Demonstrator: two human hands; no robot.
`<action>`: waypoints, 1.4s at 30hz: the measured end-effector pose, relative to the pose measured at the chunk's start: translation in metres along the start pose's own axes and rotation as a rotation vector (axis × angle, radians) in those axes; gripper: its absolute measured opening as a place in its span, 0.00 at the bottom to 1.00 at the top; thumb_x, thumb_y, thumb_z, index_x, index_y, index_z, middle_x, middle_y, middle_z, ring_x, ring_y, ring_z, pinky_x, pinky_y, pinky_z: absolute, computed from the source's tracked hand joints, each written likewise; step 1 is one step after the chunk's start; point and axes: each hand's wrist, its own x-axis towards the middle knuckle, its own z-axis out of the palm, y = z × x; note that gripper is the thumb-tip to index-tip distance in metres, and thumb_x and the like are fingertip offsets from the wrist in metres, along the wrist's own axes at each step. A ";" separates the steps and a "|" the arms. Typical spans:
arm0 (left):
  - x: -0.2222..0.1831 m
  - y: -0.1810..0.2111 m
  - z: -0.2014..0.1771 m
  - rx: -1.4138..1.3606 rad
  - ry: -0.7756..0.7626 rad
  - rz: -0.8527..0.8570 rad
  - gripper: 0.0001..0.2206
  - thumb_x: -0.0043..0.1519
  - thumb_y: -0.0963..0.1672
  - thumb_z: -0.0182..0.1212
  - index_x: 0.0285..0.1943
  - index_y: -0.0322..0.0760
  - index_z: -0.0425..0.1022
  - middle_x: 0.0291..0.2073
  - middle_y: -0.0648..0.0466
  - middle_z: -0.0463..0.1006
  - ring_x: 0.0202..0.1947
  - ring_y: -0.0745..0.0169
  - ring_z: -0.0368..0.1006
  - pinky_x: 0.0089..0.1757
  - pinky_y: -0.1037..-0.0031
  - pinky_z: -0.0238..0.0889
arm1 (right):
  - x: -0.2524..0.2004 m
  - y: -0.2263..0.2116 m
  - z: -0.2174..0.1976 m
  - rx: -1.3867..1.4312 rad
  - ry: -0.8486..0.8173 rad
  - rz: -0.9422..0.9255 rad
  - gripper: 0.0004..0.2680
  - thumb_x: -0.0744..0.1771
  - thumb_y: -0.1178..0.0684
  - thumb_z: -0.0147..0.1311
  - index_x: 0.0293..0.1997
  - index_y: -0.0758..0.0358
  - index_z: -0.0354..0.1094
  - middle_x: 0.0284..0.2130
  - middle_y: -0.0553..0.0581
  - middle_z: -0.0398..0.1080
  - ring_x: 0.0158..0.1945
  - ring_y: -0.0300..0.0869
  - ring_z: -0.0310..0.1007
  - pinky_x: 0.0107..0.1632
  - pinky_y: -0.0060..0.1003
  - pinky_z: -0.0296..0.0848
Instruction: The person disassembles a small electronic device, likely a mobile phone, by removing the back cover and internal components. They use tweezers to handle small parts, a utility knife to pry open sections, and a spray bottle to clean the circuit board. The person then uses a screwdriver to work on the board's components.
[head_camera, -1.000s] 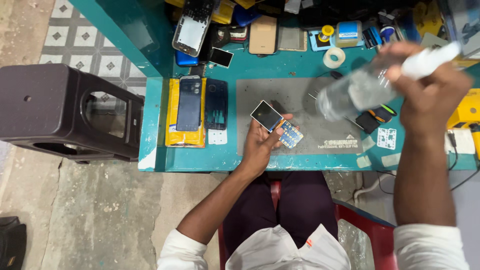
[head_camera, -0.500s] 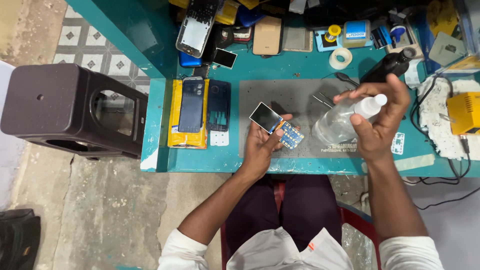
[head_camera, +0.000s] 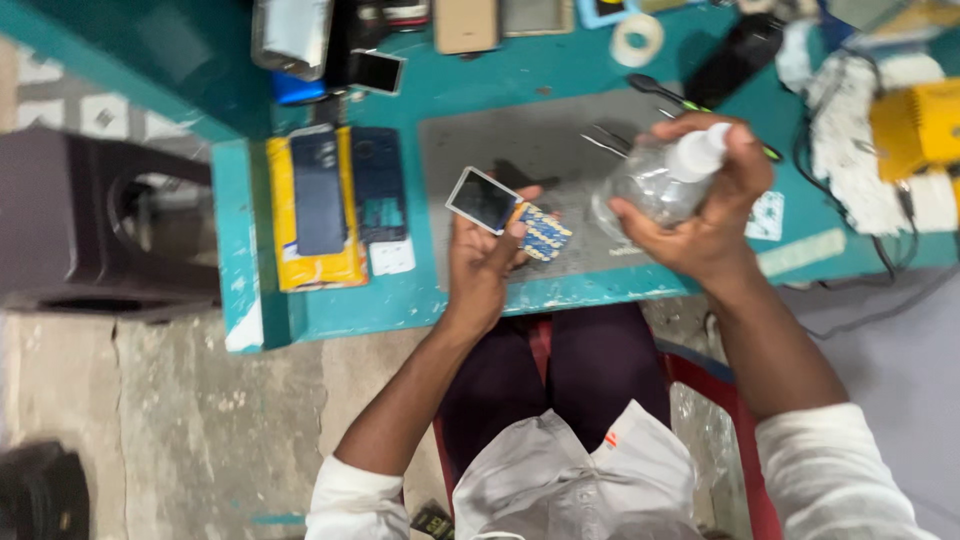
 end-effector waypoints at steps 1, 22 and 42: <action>-0.001 0.002 0.002 0.003 -0.004 0.003 0.24 0.68 0.37 0.54 0.71 0.36 0.48 0.64 0.35 0.69 0.57 0.39 0.76 0.51 0.60 0.78 | 0.000 0.002 0.003 -0.024 0.020 -0.020 0.45 0.63 0.62 0.72 0.78 0.36 0.28 0.58 0.64 0.63 0.56 0.48 0.71 0.57 0.43 0.78; 0.000 0.007 0.005 0.084 0.009 0.004 0.25 0.69 0.36 0.53 0.73 0.35 0.47 0.63 0.34 0.70 0.56 0.40 0.78 0.50 0.65 0.82 | 0.007 0.004 -0.004 0.018 0.000 -0.119 0.45 0.59 0.65 0.72 0.76 0.37 0.32 0.51 0.69 0.66 0.53 0.53 0.74 0.51 0.46 0.82; -0.001 0.007 0.007 0.063 -0.004 0.016 0.26 0.69 0.37 0.54 0.73 0.35 0.46 0.64 0.34 0.69 0.58 0.39 0.76 0.52 0.61 0.81 | 0.007 -0.030 -0.033 1.070 -0.097 0.194 0.36 0.57 0.60 0.64 0.71 0.41 0.48 0.42 0.66 0.70 0.40 0.60 0.80 0.43 0.54 0.82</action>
